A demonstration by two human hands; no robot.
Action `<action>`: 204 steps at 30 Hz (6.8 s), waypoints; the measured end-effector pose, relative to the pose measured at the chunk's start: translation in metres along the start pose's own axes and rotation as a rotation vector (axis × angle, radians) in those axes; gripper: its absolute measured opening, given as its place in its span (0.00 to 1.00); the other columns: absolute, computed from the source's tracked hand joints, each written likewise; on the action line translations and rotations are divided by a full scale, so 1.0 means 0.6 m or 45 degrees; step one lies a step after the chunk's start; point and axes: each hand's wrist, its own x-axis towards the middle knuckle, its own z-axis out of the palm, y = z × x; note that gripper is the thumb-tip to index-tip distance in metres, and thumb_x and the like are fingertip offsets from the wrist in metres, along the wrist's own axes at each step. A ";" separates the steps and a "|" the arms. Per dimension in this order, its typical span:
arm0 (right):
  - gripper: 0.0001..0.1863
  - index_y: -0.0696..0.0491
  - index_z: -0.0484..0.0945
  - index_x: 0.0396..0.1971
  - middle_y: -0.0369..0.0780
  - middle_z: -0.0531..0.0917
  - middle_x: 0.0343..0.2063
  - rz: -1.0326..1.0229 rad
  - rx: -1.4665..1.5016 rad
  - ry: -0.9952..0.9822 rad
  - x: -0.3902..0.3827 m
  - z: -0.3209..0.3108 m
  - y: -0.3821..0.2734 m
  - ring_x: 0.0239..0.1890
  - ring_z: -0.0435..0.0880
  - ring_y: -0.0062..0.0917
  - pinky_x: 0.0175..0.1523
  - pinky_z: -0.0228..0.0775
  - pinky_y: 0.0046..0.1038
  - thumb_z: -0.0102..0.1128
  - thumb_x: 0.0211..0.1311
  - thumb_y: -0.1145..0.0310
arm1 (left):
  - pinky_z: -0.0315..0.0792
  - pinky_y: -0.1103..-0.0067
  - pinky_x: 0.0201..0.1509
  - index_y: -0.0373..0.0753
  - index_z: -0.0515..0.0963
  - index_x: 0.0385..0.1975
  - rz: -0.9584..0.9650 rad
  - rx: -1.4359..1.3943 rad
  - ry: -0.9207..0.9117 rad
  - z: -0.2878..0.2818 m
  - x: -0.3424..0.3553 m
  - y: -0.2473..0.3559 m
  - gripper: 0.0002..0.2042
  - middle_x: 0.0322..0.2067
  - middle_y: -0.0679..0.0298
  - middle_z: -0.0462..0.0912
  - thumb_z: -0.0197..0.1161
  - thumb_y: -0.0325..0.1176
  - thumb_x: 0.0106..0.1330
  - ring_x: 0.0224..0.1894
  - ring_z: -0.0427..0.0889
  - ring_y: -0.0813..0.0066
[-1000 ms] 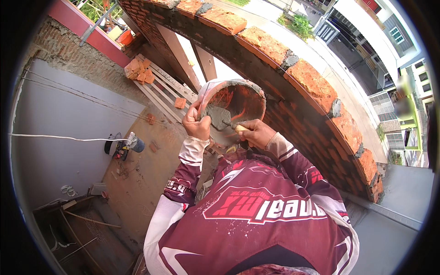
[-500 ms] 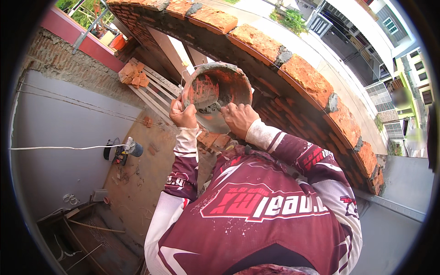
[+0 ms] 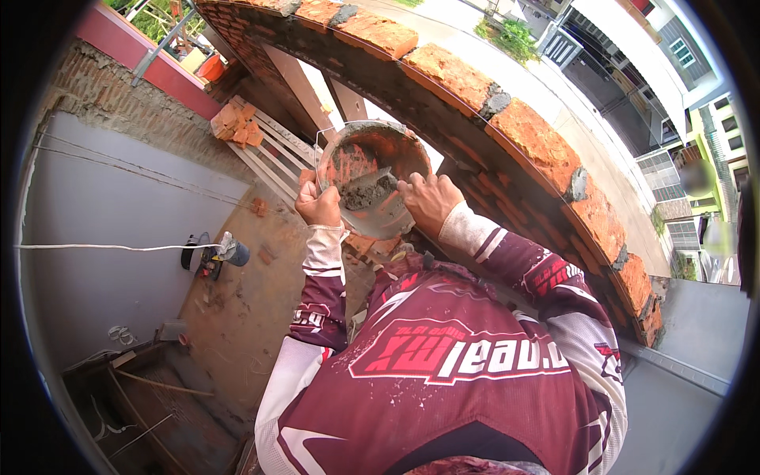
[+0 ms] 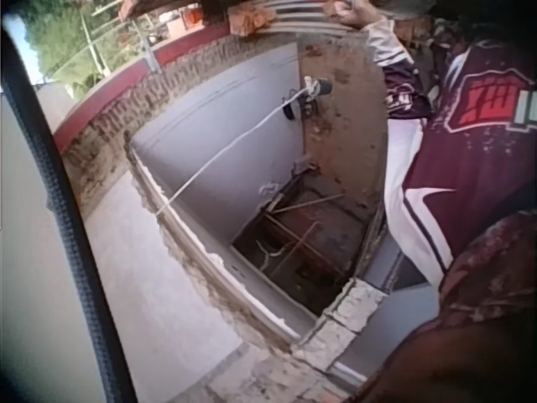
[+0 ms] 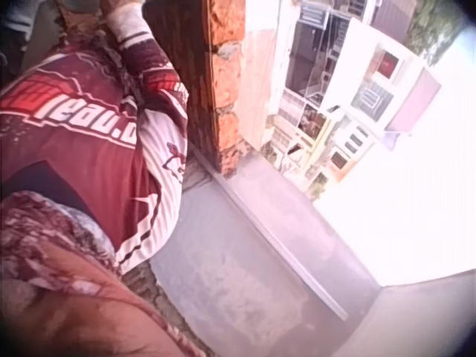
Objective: The person scoops mortar from a bucket with a trowel and applies it between red bricks on a partially built wall. The person then uses a measuring tape to check alignment along the wall edge.
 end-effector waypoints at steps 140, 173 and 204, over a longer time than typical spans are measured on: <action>0.19 0.52 0.75 0.54 0.46 0.80 0.25 0.349 0.470 0.029 -0.073 -0.049 0.067 0.27 0.83 0.43 0.29 0.74 0.42 0.49 0.64 0.67 | 0.60 0.82 0.25 0.37 0.55 0.17 0.658 0.420 -0.243 0.043 -0.025 0.025 0.13 0.49 0.54 0.84 0.55 0.16 0.44 0.24 0.66 0.82; 0.19 0.60 0.79 0.34 0.52 0.83 0.24 0.158 0.748 -0.293 -0.054 -0.021 0.039 0.27 0.85 0.44 0.31 0.76 0.43 0.44 0.69 0.59 | 0.54 0.85 0.22 0.29 0.72 0.25 0.576 0.439 -0.283 0.042 -0.059 0.001 0.08 0.52 0.59 0.84 0.54 0.17 0.42 0.19 0.51 0.89; 0.12 0.56 0.78 0.37 0.53 0.83 0.28 0.538 0.187 0.173 0.145 -0.232 0.242 0.35 0.85 0.48 0.40 0.75 0.46 0.49 0.63 0.66 | 0.69 0.78 0.28 0.39 0.59 0.14 -0.387 -0.078 0.659 -0.120 -0.062 -0.115 0.10 0.20 0.67 0.70 0.53 0.18 0.42 0.22 0.68 0.78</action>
